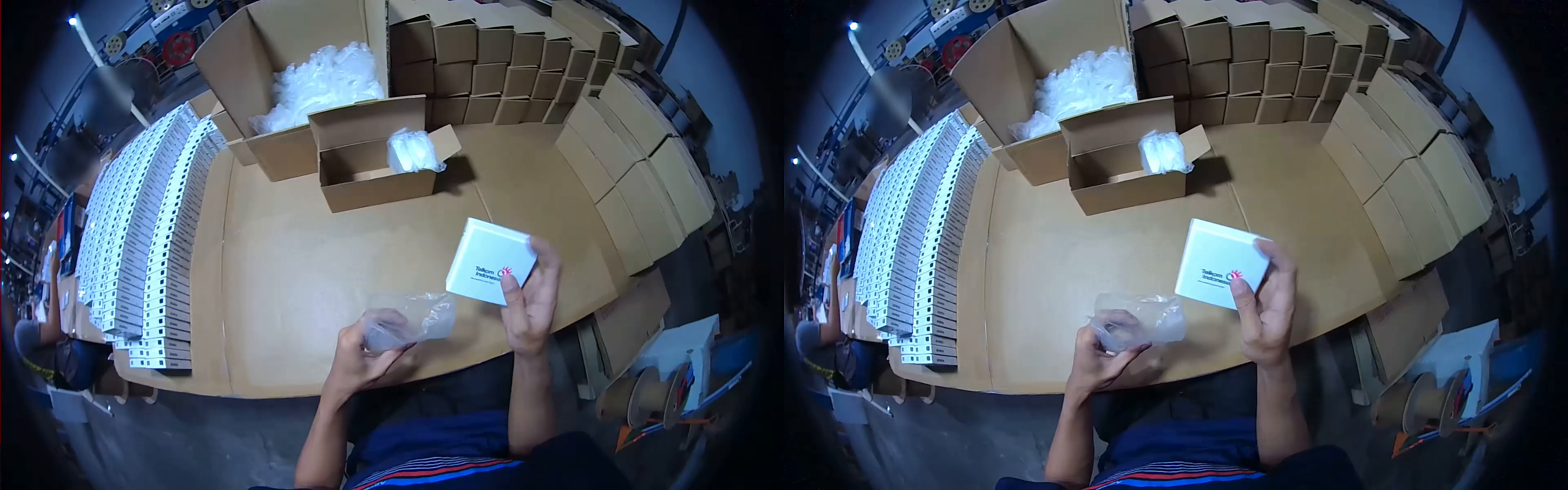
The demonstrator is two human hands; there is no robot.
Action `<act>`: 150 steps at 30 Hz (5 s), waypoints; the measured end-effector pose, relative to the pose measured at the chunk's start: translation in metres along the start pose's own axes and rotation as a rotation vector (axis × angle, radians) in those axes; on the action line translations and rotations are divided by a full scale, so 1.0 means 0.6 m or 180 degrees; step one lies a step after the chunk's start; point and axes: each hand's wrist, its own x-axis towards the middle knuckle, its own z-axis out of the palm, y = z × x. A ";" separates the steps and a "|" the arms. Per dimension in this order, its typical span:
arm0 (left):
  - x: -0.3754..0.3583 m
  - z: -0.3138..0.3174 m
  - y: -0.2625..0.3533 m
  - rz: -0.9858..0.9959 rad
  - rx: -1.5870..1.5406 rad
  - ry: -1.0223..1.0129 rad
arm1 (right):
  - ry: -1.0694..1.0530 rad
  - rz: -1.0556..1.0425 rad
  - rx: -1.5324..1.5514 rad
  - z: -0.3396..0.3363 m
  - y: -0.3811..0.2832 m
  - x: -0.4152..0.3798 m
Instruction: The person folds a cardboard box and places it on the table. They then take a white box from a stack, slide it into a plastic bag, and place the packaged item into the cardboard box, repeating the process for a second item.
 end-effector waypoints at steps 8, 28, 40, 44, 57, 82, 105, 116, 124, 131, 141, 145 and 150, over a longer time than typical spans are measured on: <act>-0.003 0.012 0.005 -0.0039 -0.0059 -0.0090 | -0.1892 -0.0568 -0.0565 0.048 -0.055 0.088; 0.000 0.000 0.003 -0.0517 -0.0303 -0.0186 | -0.2106 0.0521 -0.0115 0.067 -0.010 0.085; -0.016 0.023 -0.046 -0.1083 -0.2523 0.0890 | -0.1000 0.1177 0.0490 0.064 0.035 0.025; -0.011 0.021 -0.050 -0.0866 -0.2195 0.0912 | -0.0726 0.1819 0.0555 0.035 0.089 -0.027; 0.012 0.029 -0.013 -0.0120 -0.1006 0.0900 | -0.0429 0.1286 0.0784 0.049 0.103 -0.046; 0.012 0.030 0.009 -0.1032 -0.1898 0.0896 | -0.1482 0.0474 -0.0392 0.033 0.094 -0.041; 0.017 0.026 -0.019 -0.1187 -0.2041 0.1361 | -0.1427 0.0828 -0.0831 0.029 0.089 -0.022; 0.024 -0.013 0.010 -0.0642 -0.0642 0.0064 | -0.1651 0.0059 -0.1256 0.032 0.076 -0.004; 0.038 -0.034 0.007 -0.0586 -0.0383 -0.0120 | -0.1812 0.0080 -0.1201 0.042 0.034 0.027; 0.067 -0.051 -0.004 -0.0287 -0.0127 -0.0174 | -0.3096 -0.0598 -0.2039 0.050 0.011 0.090; 0.205 -0.101 0.000 -0.0076 0.0936 0.0045 | -0.2208 -0.0919 -0.2472 0.077 0.012 0.205; 0.260 -0.106 -0.016 0.0737 0.2029 0.0197 | -0.0875 -0.0893 -0.2583 0.109 0.021 0.253; 0.318 -0.081 -0.058 0.0668 0.2853 0.0019 | -0.0282 -0.1485 -0.2683 0.162 0.091 0.287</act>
